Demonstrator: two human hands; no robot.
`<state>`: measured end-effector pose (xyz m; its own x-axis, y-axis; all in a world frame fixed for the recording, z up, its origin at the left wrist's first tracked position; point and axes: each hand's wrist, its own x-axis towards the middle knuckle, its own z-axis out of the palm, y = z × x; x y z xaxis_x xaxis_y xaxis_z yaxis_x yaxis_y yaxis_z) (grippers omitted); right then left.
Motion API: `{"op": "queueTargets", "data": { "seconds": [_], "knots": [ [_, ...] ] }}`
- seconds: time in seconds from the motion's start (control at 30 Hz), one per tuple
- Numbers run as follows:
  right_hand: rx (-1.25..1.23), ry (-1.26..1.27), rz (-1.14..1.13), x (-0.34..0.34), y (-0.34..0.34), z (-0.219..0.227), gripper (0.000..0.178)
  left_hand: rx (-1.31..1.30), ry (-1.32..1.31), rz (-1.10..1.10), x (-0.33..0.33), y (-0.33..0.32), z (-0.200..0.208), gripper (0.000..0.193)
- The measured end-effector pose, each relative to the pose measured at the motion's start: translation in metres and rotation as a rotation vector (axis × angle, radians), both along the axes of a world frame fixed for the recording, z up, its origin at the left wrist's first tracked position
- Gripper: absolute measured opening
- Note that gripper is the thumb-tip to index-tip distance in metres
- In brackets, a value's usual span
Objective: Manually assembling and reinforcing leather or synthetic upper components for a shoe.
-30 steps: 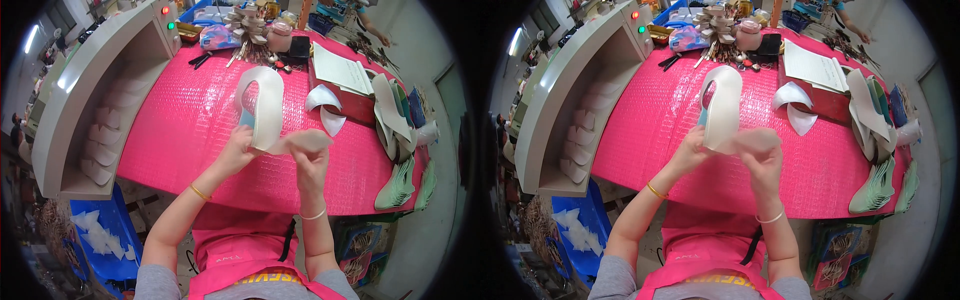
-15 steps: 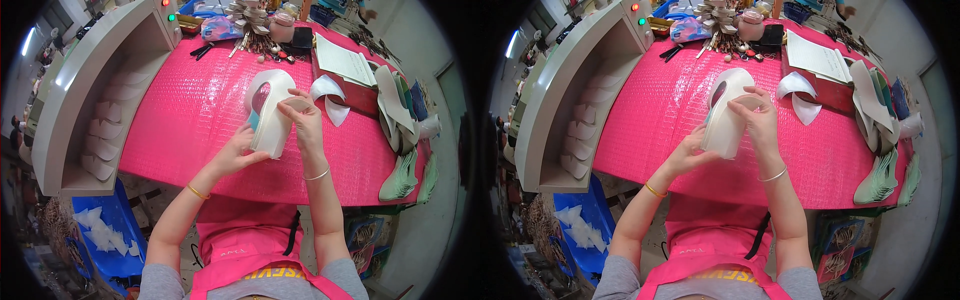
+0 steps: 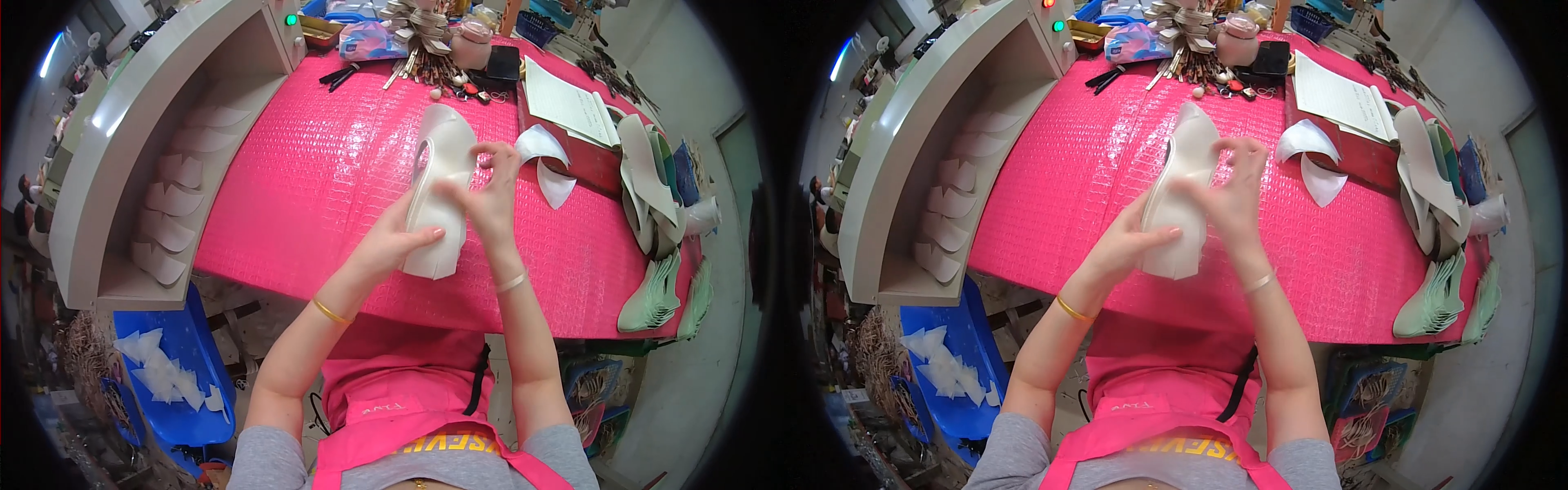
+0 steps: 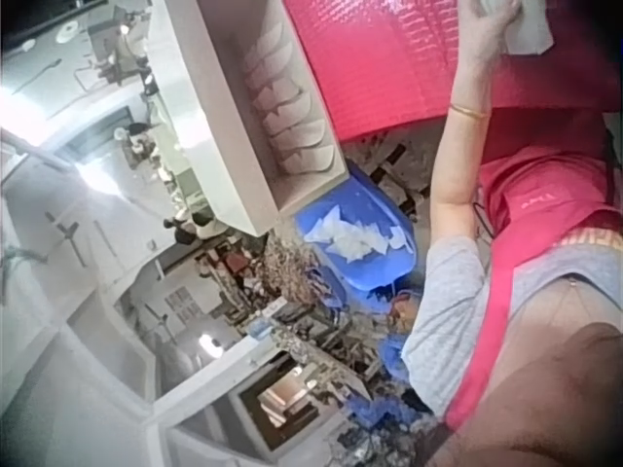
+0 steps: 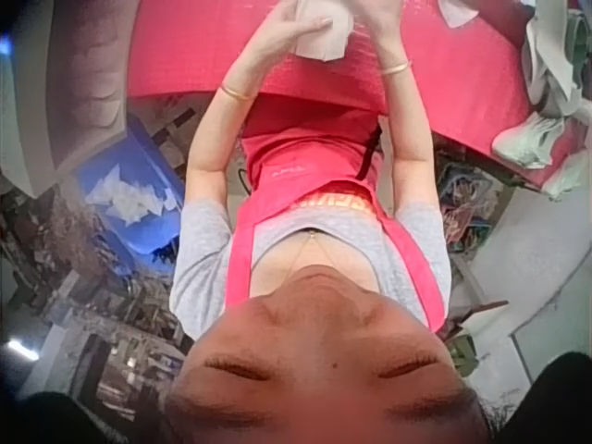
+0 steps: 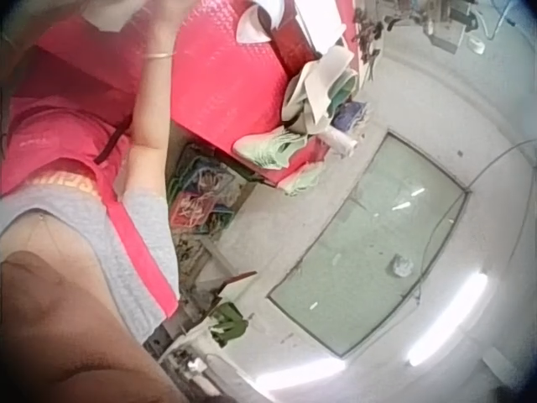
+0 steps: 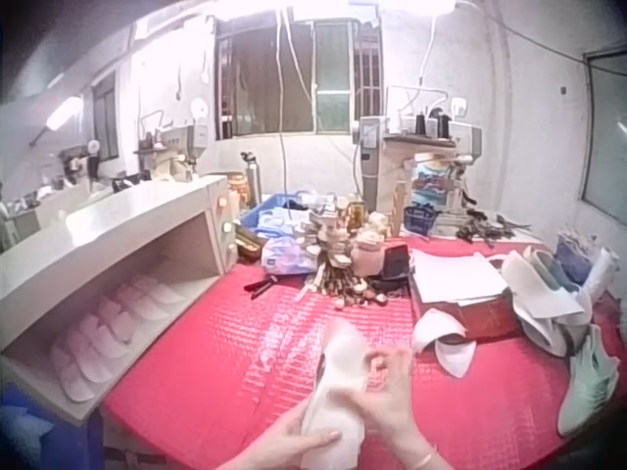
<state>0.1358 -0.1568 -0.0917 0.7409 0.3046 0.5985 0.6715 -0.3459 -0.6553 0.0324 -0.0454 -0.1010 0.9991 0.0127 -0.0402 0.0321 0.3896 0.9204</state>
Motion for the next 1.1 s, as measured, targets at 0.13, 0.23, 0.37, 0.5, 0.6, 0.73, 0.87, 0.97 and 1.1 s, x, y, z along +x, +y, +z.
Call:
{"op": "queueTargets", "data": {
  "seconds": [0.13, 0.23, 0.37, 0.5, 0.6, 0.73, 0.87, 0.97, 1.1],
  "knots": [
    [0.589, 1.26, 0.532, 0.021, -0.031, -0.006, 0.046, 0.059, -0.162, 0.045, -0.011, -0.003, 0.002, 0.081],
    [0.441, 0.967, 0.583, -0.037, -0.016, -0.025, 0.047, 0.144, -0.176, 0.114, -0.022, -0.012, -0.005, 0.076],
    [0.503, 0.807, 0.319, -0.012, -0.003, -0.01, 0.017, 0.276, 0.16, 0.093, -0.038, -0.009, -0.015, 0.037],
    [0.615, 0.862, 0.229, 0.005, 0.013, -0.012, 0.022, 0.265, 0.031, 0.225, -0.042, -0.018, -0.016, 0.018],
    [0.445, 0.982, 0.159, 0.019, 0.01, -0.008, 0.057, 0.229, 0.001, 0.171, -0.04, -0.015, -0.022, 0.021],
    [0.339, 1.069, 0.778, -0.015, 0.011, 0.01, 0.078, -0.111, -0.034, 0.695, -0.008, -0.001, 0.007, 0.026],
    [0.216, 0.545, 0.739, -0.036, 0.016, -0.019, 0.043, -0.241, -0.022, 0.864, 0.009, 0.018, 0.019, 0.029],
    [0.055, 0.618, 0.778, -0.036, 0.02, -0.012, 0.026, -0.181, 0.059, 0.833, 0.008, 0.025, 0.022, 0.032],
    [0.144, 0.756, 0.877, -0.035, 0.009, -0.01, 0.018, -0.332, -0.021, 0.721, 0.008, 0.033, 0.019, 0.035]
  ]
}}
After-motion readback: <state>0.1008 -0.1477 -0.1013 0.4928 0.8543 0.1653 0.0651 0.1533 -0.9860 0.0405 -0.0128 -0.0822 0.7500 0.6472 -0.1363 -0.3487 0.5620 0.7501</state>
